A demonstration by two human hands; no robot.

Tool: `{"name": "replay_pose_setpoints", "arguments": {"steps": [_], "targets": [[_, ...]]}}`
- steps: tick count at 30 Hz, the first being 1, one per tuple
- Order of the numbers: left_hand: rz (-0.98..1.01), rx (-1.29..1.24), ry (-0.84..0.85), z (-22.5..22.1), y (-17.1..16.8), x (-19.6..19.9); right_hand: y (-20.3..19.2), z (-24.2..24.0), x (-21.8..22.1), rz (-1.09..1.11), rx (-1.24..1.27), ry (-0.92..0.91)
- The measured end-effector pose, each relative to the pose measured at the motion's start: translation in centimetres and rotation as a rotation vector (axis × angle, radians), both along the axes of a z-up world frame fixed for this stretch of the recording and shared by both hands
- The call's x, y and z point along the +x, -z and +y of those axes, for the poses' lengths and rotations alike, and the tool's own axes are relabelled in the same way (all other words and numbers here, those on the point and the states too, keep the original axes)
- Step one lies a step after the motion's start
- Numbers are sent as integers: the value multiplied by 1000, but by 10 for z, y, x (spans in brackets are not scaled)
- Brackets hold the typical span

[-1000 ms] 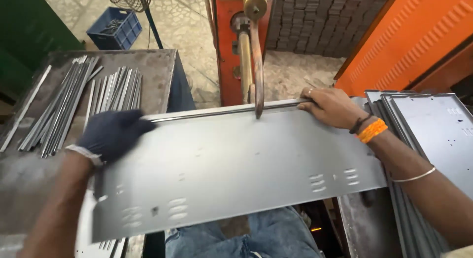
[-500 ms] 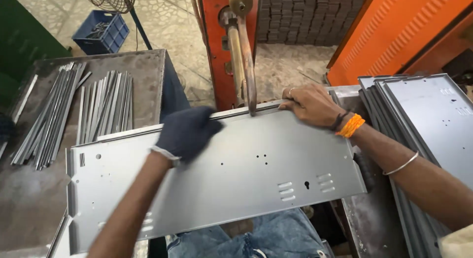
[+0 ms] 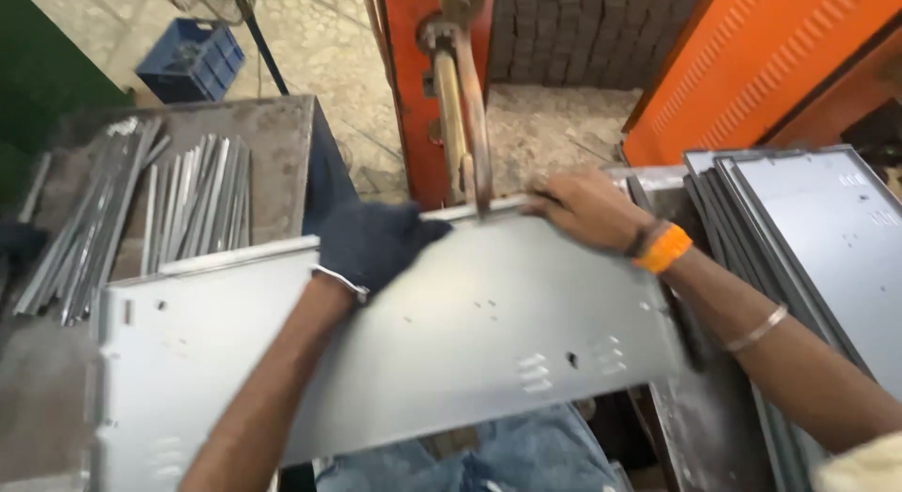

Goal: Using a spot welding machine to attach metal strips to panels.

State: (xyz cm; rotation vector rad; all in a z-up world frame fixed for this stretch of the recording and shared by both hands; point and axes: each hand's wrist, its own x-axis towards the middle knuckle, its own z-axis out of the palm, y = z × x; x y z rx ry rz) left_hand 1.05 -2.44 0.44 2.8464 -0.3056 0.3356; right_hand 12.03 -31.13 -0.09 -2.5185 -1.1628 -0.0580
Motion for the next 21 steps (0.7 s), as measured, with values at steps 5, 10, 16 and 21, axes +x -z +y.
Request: {"name": "replay_pose_setpoints", "arguments": {"steps": [5, 10, 16, 21], "targets": [[109, 35, -115, 58, -17, -21, -6, 13, -1, 4, -12, -28], [159, 165, -184, 79, -18, -40, 14, 13, -9, -52, 1, -7], [169, 122, -183, 82, -9, -39, 17, 13, -12, -68, -62, 54], [72, 114, -163, 89, -2, -41, 9, 18, -10, -56, 52, 30]]}}
